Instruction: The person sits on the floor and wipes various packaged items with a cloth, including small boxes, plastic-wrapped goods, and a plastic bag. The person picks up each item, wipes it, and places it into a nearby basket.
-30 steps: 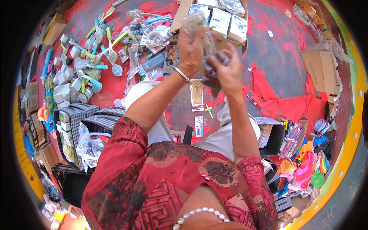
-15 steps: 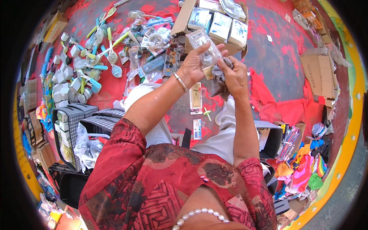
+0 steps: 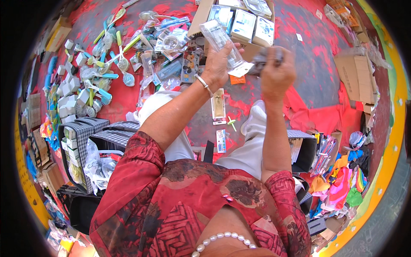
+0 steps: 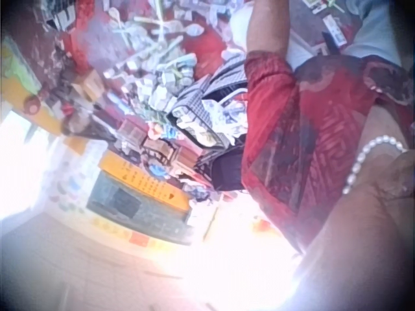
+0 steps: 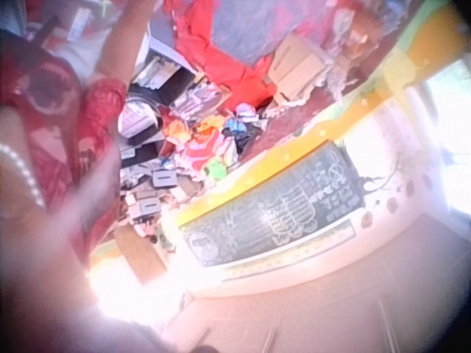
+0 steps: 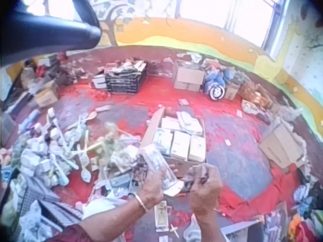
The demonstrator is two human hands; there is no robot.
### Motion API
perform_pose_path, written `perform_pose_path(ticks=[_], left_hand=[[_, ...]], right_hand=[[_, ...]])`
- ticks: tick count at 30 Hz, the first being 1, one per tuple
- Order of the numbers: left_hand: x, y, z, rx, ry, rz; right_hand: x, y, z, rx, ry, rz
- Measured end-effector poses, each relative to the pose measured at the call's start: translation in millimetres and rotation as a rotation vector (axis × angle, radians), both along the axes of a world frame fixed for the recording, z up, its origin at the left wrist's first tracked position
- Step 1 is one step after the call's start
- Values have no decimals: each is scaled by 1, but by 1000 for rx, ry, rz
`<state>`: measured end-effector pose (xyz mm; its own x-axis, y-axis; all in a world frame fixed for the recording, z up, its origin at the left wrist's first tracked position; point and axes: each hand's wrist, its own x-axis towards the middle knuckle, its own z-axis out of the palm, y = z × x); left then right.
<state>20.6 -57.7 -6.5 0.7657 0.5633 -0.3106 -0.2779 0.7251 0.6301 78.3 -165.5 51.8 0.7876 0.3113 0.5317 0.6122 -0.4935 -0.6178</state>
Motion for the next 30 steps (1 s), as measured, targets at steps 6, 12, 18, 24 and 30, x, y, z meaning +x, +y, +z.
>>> perform_pose_path(ticks=[6, 12, 18, 24, 30], left_hand=[[-2, 17, -4, -342, -32, -137], [-1, 41, 9, -182, -132, -36], [-4, 29, 15, -93, -41, -209], [-5, 2, 16, -50, 16, -423], [-11, -12, 20, 81, 78, -702]], right_hand=[[-40, 13, -45, -317, -1, 215], [-34, -14, -38, -426, 106, 361], [26, -28, 14, 256, 430, -46], [-17, 6, -7, -62, -14, 418], [24, -21, -9, -171, -91, -41]])
